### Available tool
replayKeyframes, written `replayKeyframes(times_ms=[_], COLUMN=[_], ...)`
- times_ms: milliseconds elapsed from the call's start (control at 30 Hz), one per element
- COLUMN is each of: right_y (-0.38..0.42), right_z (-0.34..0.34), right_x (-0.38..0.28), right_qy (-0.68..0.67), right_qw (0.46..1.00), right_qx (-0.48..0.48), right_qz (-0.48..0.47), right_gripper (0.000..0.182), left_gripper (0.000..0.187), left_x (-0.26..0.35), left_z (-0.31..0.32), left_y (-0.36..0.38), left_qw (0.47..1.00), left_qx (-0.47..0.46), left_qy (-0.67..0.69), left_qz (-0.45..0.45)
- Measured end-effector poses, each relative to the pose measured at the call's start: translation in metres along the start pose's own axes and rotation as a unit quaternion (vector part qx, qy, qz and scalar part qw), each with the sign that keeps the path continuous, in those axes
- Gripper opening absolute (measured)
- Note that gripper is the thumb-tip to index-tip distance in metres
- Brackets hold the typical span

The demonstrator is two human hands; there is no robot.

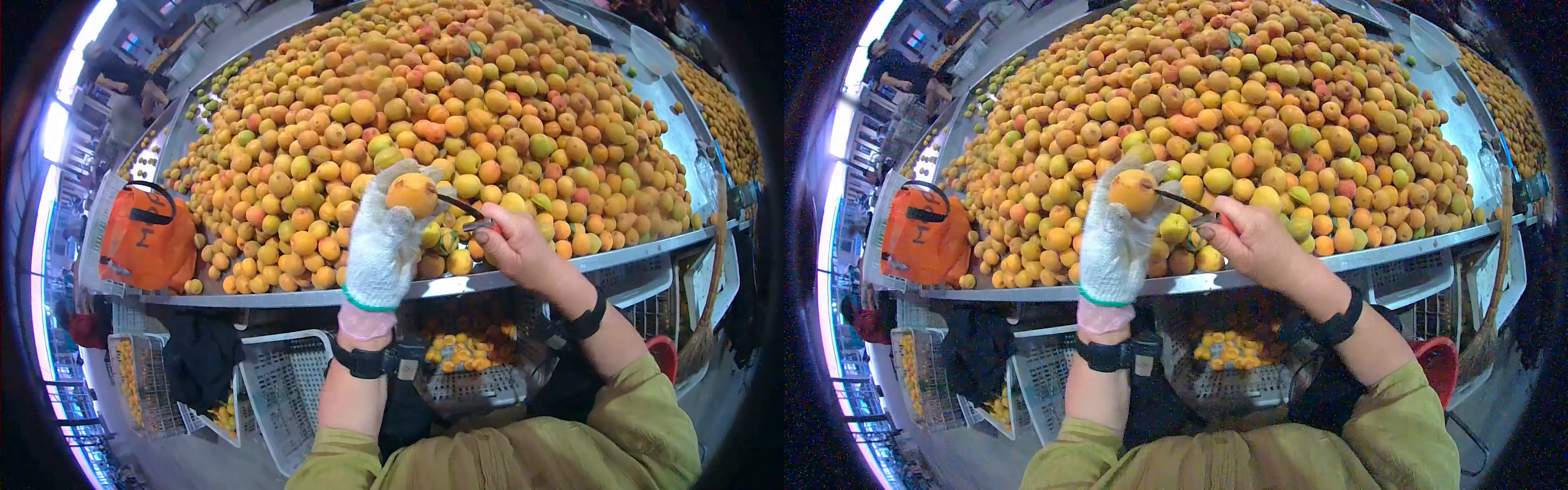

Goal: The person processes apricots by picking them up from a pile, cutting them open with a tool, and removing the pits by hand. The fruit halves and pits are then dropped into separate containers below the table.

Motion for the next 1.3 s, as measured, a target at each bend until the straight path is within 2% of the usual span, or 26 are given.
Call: replayKeyframes(times_ms=[33,100,133,200,300,367,433,500,567,600,633,700,733,767,833,900,967,1033,1067,1100,1133,1167,1200,1233,1267,1300], right_y=[0.001,-0.002,-0.004,-0.006,-0.002,0.007,0.006,0.005,0.001,-0.001,0.0,0.005,0.008,0.009,0.007,0.001,-0.003,-0.005,-0.003,0.002,0.005,0.003,-0.003,-0.007,-0.012,-0.015], right_z=[0.002,-0.001,-0.005,-0.012,-0.01,0.007,0.019,0.02,0.009,0.001,-0.003,0.004,0.015,0.022,0.025,0.024,0.028,0.03,0.028,0.024,0.02,0.013,0.003,-0.005,-0.01,-0.011], right_x=[-0.001,0.0,0.002,0.004,0.002,0.002,0.007,0.004,0.002,-0.004,-0.007,-0.005,-0.003,-0.001,0.0,-0.001,0.007,0.008,0.006,0.004,0.002,-0.002,0.001,0.007,0.013,0.013], right_qy=[-0.024,-0.022,-0.008,0.006,0.059,-0.031,-0.049,-0.054,-0.023,0.006,0.035,0.039,0.0,-0.038,-0.03,0.002,0.017,-0.073,-0.074,-0.105,-0.135,-0.135,-0.241,-0.343,-0.398,-0.397], right_qw=[0.999,0.999,1.0,0.999,0.996,0.996,0.996,0.995,0.997,0.998,0.997,0.996,0.998,0.996,0.996,0.995,0.995,0.994,0.994,0.991,0.987,0.987,0.957,0.908,0.893,0.892], right_qx=[0.027,0.023,0.003,-0.014,-0.046,-0.003,0.014,0.041,0.041,0.015,-0.011,-0.017,0.019,0.055,0.065,0.073,0.087,0.078,0.079,0.07,0.06,0.059,0.057,0.056,0.04,0.046], right_qz=[-0.006,-0.001,0.018,0.038,0.043,0.08,0.068,0.067,0.063,0.068,0.074,0.075,0.068,0.059,0.044,0.069,0.052,0.017,0.015,0.039,0.064,0.063,0.15,0.236,0.209,0.211], right_gripper=[0.028,0.026,0.027,0.027,0.028,0.03,0.028,0.028,0.029,0.029,0.029,0.029,0.029,0.029,0.028,0.026,0.024,0.027,0.027,0.029,0.032,0.032,0.034,0.036,0.036,0.036], left_gripper=[0.057,0.056,0.054,0.048,0.047,0.047,0.047,0.051,0.049,0.047,0.047,0.045,0.044,0.045,0.046,0.047,0.047,0.046,0.047,0.047,0.045,0.043,0.044,0.044,0.044,0.045], left_x=[-0.004,-0.005,-0.001,0.016,0.013,-0.003,-0.023,-0.027,-0.021,-0.002,-0.006,-0.018,-0.029,-0.036,-0.049,-0.05,-0.049,-0.051,-0.061,-0.056,-0.051,-0.047,-0.044,-0.042,-0.037,-0.033], left_z=[0.008,0.009,0.002,-0.002,0.001,-0.001,0.006,0.009,0.003,0.013,0.014,0.014,0.015,0.017,0.029,0.029,0.023,0.014,-0.001,-0.001,-0.001,-0.002,-0.004,0.002,0.011,0.021], left_y=[0.002,0.0,-0.003,-0.007,-0.004,0.0,0.005,0.005,0.0,-0.002,-0.001,0.003,0.006,0.013,0.014,0.013,0.013,0.009,0.009,0.004,0.0,-0.002,0.002,0.0,-0.004,-0.008], left_qw=[0.993,0.988,0.999,0.972,0.968,0.97,0.997,0.996,0.988,0.961,0.962,0.988,0.992,0.99,0.981,0.985,0.988,0.983,0.985,0.985,0.988,0.964,0.986,0.986,0.995,0.997], left_qx=[0.041,0.067,0.042,0.002,0.025,0.015,0.071,0.087,0.036,0.006,0.005,0.051,0.08,0.098,0.15,0.13,0.116,0.126,0.105,0.104,0.139,0.171,0.121,0.12,0.087,0.053], left_qy=[0.109,0.135,0.006,-0.233,-0.248,-0.242,-0.021,-0.004,-0.148,-0.275,-0.274,-0.146,-0.092,-0.053,0.086,0.078,0.068,0.097,-0.136,-0.137,0.024,0.185,0.102,0.104,0.024,-0.055], left_qz=[-0.011,-0.02,-0.009,-0.022,-0.041,-0.029,-0.024,-0.037,-0.029,-0.004,-0.006,-0.011,-0.04,-0.082,-0.09,-0.087,-0.082,-0.093,-0.034,-0.033,-0.059,-0.082,-0.058,-0.06,-0.032,-0.004])
Point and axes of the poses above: each hand's wrist, its own y-axis away from the middle knuckle, its own z-axis out of the palm, x = y × z, the point moved 3 cm from there along -y, towards the middle knuckle, and after that the axes turned 9 degrees about z, right-handed, at the moved point
